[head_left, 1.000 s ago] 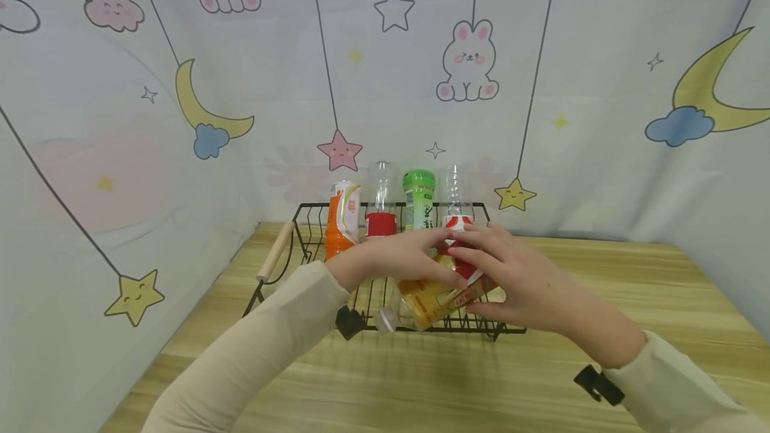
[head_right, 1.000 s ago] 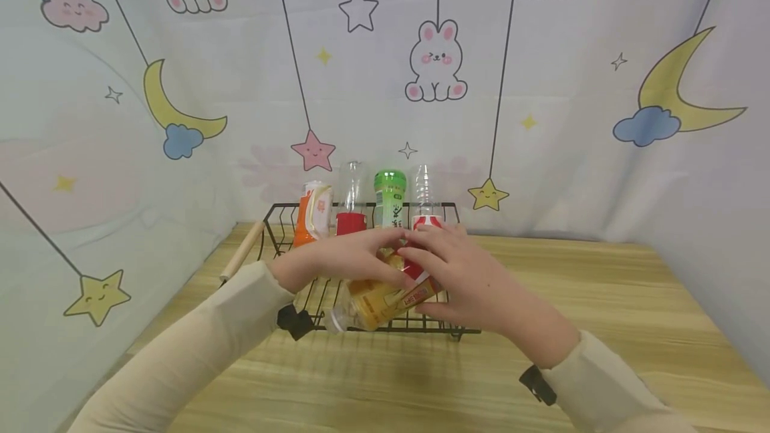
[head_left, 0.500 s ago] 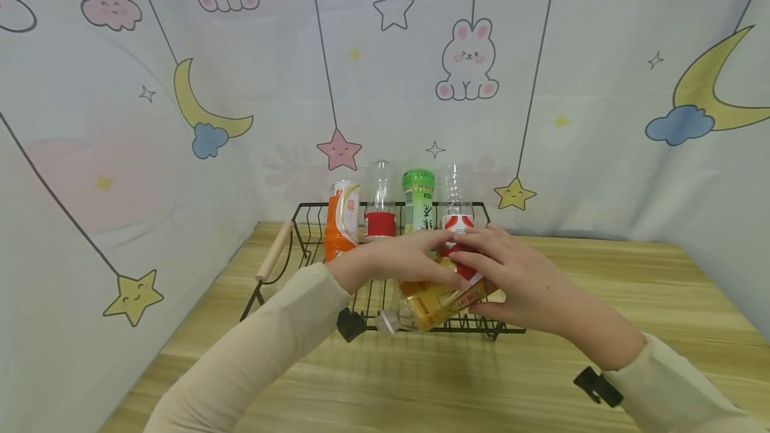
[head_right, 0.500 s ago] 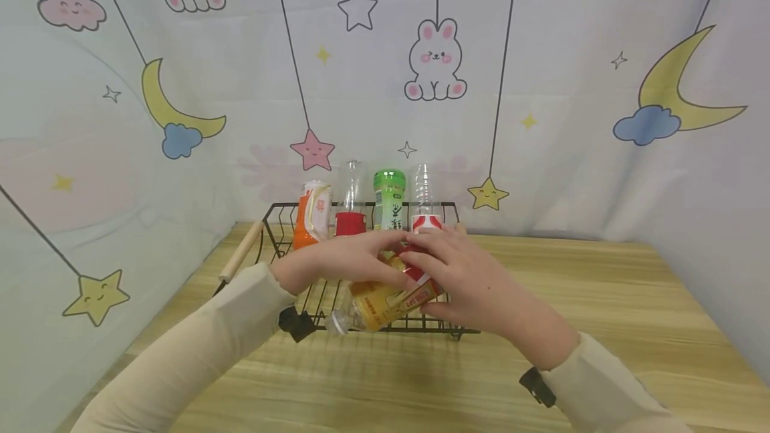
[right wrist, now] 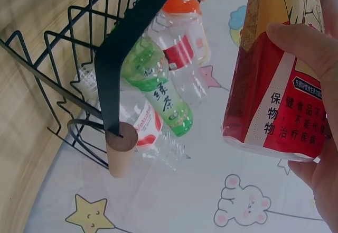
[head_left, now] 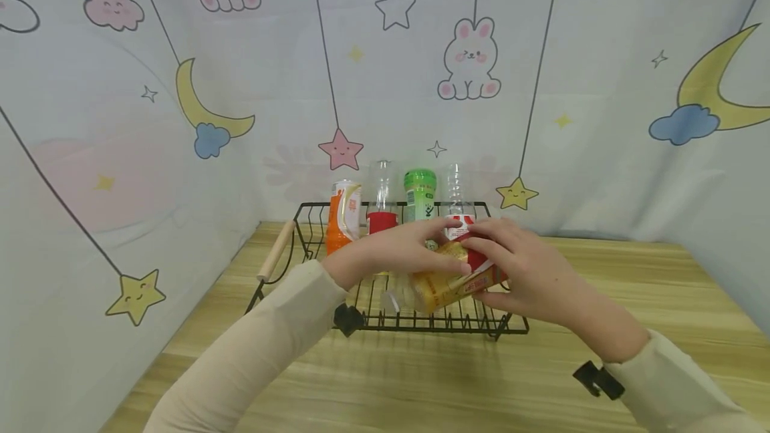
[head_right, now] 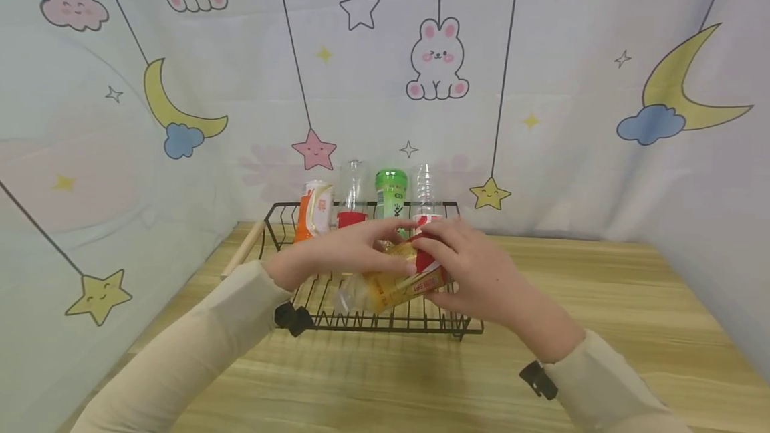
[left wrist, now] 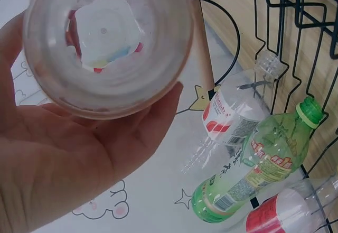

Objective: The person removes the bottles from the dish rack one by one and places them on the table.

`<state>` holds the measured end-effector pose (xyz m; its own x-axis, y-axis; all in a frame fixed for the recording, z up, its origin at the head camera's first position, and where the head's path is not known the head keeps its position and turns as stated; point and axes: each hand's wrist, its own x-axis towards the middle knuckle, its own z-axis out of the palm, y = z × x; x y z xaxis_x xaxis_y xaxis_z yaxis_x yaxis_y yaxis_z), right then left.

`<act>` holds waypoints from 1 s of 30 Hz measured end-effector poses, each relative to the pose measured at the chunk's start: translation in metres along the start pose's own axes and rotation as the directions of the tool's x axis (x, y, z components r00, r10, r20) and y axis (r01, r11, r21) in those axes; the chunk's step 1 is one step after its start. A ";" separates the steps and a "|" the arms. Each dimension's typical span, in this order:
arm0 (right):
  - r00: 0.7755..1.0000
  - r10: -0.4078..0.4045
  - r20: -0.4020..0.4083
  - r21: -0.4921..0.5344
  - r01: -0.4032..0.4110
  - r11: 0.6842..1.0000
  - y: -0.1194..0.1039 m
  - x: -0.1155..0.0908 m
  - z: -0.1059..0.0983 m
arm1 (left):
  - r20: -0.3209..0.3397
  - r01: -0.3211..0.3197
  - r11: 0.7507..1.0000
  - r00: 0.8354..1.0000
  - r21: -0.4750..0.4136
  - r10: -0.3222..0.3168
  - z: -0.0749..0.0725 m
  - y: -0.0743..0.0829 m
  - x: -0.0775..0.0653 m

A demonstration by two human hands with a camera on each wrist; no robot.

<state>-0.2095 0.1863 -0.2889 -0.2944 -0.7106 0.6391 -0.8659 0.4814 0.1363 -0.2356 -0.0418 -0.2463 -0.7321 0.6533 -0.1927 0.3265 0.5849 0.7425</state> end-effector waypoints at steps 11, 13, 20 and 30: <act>0.984 0.176 -0.023 -0.056 -0.177 0.983 0.025 -0.017 -0.016 | -0.137 0.017 1.000 0.990 0.000 -0.017 -0.020 0.000 -0.014; 0.978 0.199 -0.059 -0.059 -0.202 0.978 0.031 -0.022 -0.019 | -0.163 0.002 1.000 0.987 0.001 -0.001 -0.028 0.000 -0.017; 0.938 0.300 -0.171 -0.090 -0.319 0.944 0.047 -0.037 -0.027 | -0.280 0.022 1.000 0.960 -0.003 -0.022 -0.055 -0.005 -0.029; 0.801 0.524 -0.290 0.033 -0.539 0.842 0.062 -0.055 -0.035 | -0.416 0.102 0.995 0.904 -0.017 -0.100 -0.074 -0.035 -0.028</act>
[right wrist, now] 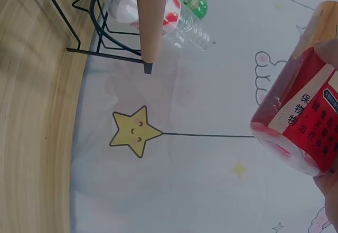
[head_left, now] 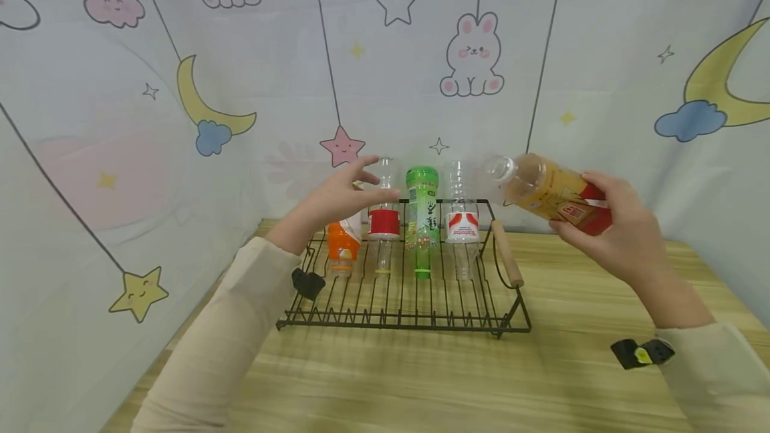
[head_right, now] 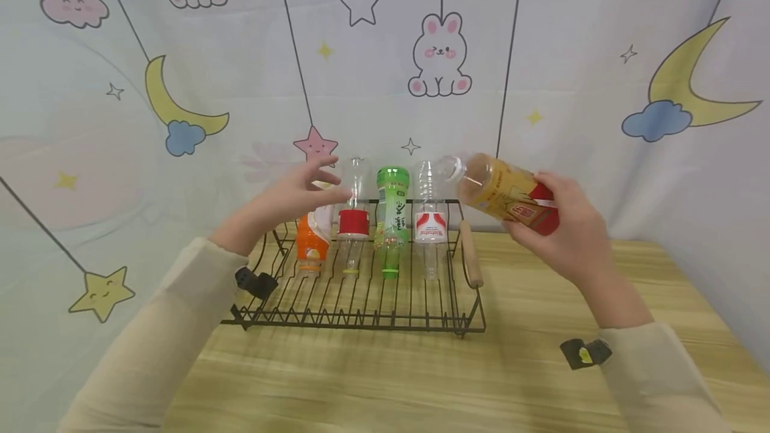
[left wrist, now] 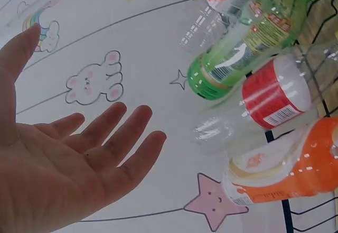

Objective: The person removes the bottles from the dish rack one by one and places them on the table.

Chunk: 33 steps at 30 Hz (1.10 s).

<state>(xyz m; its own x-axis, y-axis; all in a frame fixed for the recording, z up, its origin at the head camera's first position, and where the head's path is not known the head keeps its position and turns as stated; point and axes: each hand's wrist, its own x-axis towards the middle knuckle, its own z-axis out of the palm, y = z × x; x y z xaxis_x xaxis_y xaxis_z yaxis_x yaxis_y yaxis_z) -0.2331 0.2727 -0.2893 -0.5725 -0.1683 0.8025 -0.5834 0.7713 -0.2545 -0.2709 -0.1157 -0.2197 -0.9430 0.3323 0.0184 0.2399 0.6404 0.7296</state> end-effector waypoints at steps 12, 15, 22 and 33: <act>0.904 0.427 0.000 0.089 -0.425 0.901 0.020 -0.007 0.007 | -0.161 0.098 0.995 0.982 0.004 -0.096 -0.009 -0.050 0.021; 0.862 0.507 -0.002 0.132 -0.502 0.855 0.028 -0.009 0.011 | -0.183 0.112 0.994 0.977 -0.017 -0.113 -0.009 -0.060 0.028; 0.773 0.634 0.003 0.182 -0.624 0.760 0.044 -0.020 0.024 | -0.195 0.130 0.991 0.972 -0.019 -0.132 -0.006 -0.081 0.038; 0.653 0.756 0.047 0.245 -0.741 0.625 0.069 -0.038 0.034 | -0.183 0.175 0.984 0.968 -0.006 -0.173 -0.002 -0.100 0.041</act>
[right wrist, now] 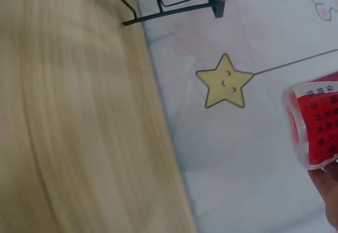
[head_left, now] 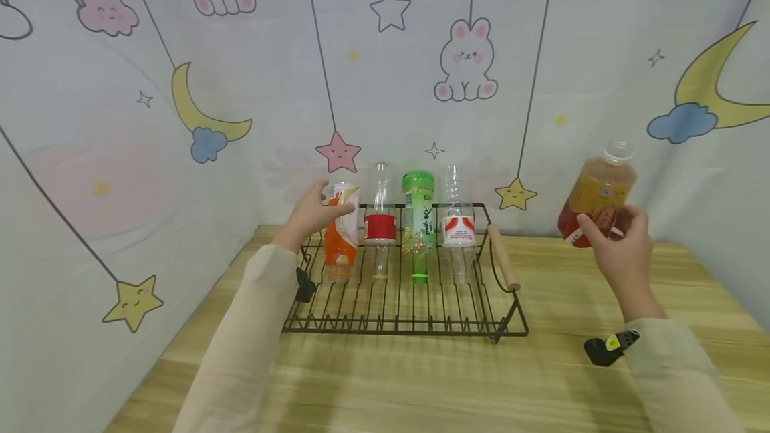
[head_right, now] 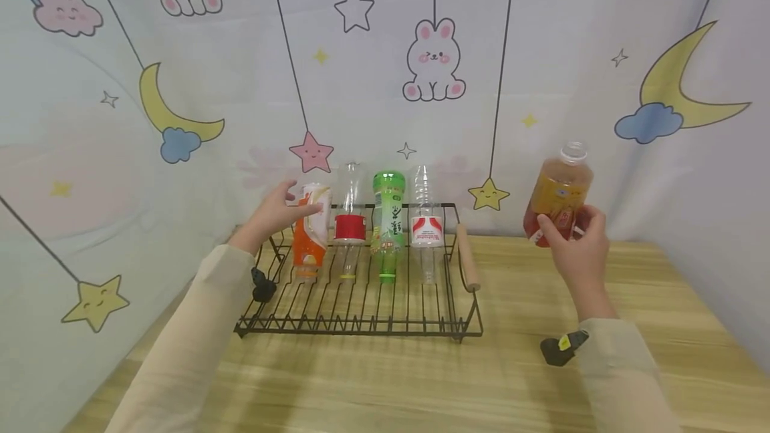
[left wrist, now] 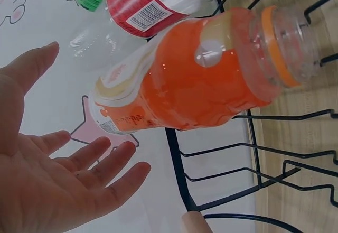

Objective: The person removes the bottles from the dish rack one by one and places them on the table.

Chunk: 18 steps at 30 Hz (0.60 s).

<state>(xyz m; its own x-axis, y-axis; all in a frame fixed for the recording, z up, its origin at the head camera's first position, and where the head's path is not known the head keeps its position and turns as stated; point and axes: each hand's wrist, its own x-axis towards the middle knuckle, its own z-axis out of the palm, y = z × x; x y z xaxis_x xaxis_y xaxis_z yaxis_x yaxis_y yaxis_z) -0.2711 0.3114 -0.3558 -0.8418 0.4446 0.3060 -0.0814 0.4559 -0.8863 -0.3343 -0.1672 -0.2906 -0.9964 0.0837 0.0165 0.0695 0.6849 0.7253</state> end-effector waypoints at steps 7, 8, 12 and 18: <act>0.996 0.070 0.049 -0.026 -0.069 0.997 0.019 0.002 0.001 | -0.003 0.027 0.999 1.000 -0.022 -0.027 0.006 -0.011 0.004; 0.996 0.074 0.060 -0.031 -0.072 0.997 0.021 0.001 0.001 | -0.003 0.035 0.999 0.999 -0.029 -0.035 0.007 -0.012 0.004; 0.992 0.084 0.095 -0.067 -0.077 0.995 0.032 0.001 0.004 | 0.002 0.076 0.996 0.997 -0.046 -0.076 0.010 -0.016 0.006; 0.986 0.081 0.147 -0.098 -0.067 0.993 0.049 0.002 0.008 | 0.018 0.155 0.986 0.988 -0.063 -0.154 0.015 -0.024 0.008</act>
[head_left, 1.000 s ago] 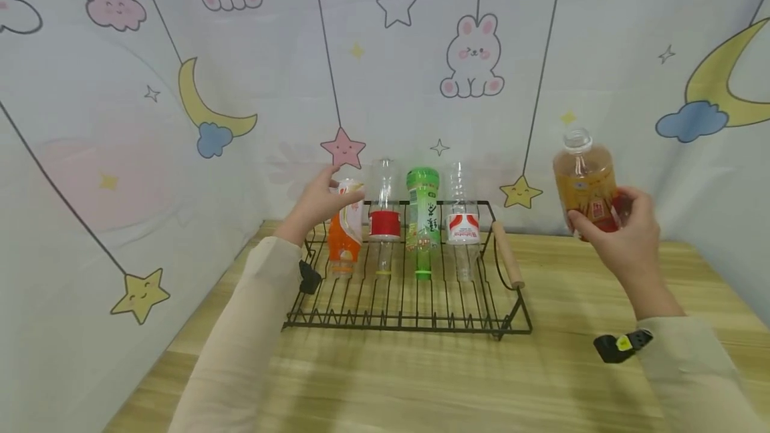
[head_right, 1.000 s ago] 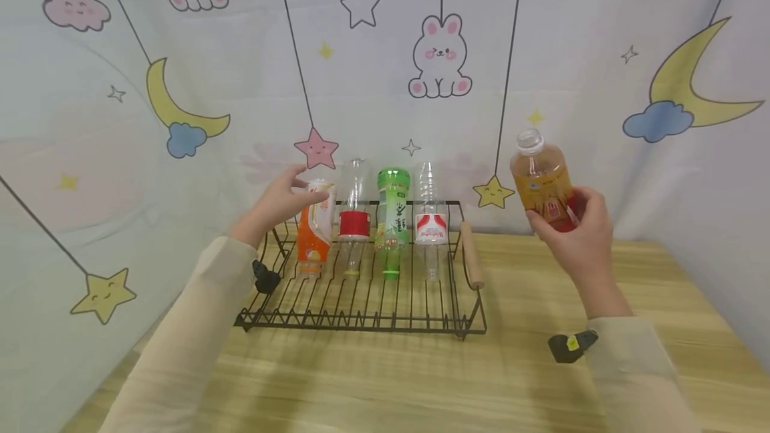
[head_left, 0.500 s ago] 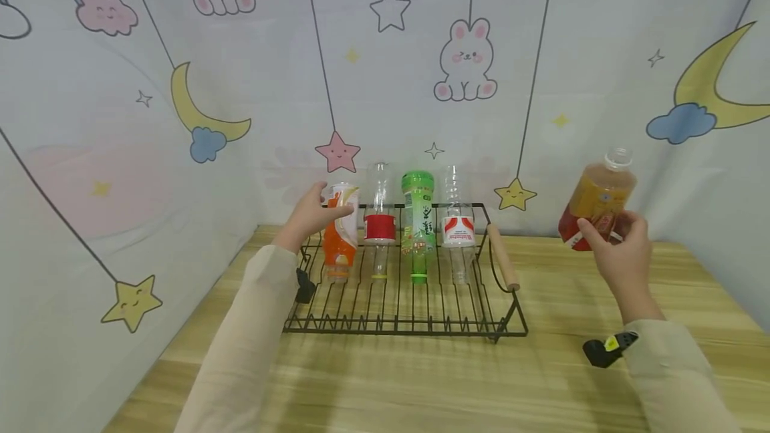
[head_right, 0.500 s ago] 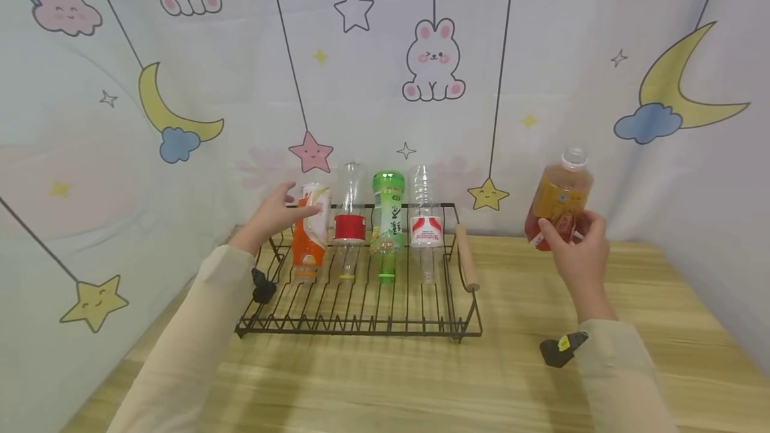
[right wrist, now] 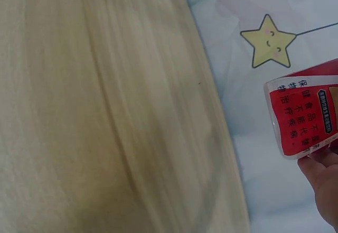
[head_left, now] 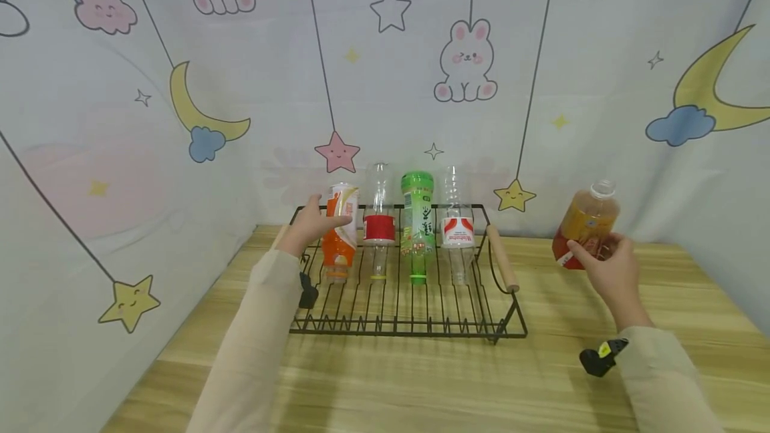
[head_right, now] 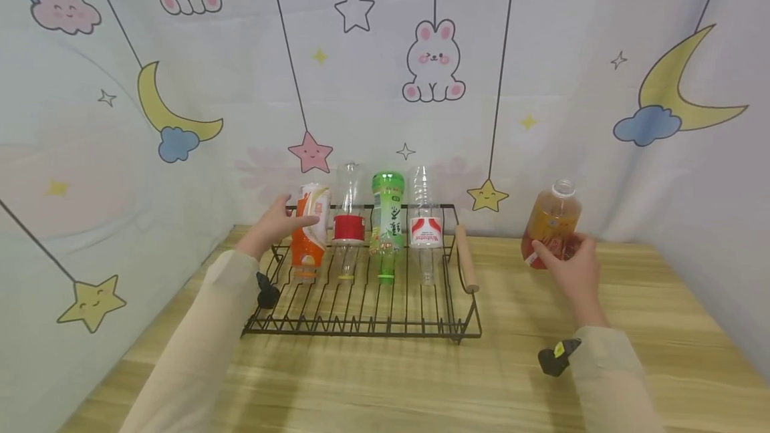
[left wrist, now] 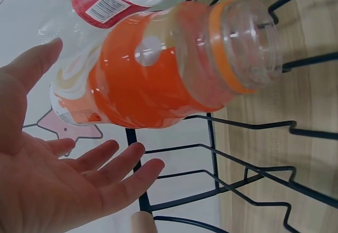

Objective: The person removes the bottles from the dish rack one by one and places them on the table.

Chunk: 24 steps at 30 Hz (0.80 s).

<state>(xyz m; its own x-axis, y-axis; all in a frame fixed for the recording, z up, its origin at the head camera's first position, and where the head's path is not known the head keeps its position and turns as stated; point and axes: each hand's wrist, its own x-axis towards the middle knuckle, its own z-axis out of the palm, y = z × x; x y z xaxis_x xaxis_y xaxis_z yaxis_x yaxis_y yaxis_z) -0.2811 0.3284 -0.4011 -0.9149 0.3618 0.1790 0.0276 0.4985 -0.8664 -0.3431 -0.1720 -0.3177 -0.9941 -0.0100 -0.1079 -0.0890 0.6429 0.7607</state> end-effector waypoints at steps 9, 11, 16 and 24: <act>1.000 -0.017 0.014 0.009 0.017 1.000 0.008 -0.004 0.007 | 0.053 0.047 0.997 0.998 -0.054 -0.044 0.003 -0.008 -0.001; 1.000 -0.002 0.019 0.021 0.002 1.000 0.009 -0.005 0.008 | 0.062 0.050 0.997 0.997 -0.060 -0.046 0.005 -0.010 0.000; 0.998 0.047 0.036 0.033 -0.048 0.998 0.016 -0.006 0.010 | 0.077 0.062 0.997 0.995 -0.052 -0.058 0.010 -0.014 0.004; 0.997 0.070 0.039 0.057 -0.072 0.996 0.025 -0.003 0.013 | 0.099 0.103 0.990 0.991 -0.095 -0.093 0.015 -0.017 0.005</act>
<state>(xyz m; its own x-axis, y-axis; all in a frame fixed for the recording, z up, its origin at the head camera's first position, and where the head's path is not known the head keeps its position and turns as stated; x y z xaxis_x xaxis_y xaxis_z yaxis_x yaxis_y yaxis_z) -0.2829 0.3294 -0.4299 -0.9258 0.3646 0.0995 0.0707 0.4256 -0.9021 -0.3457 -0.1716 -0.3412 -0.9704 0.0058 -0.2413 -0.1963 0.5629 0.8029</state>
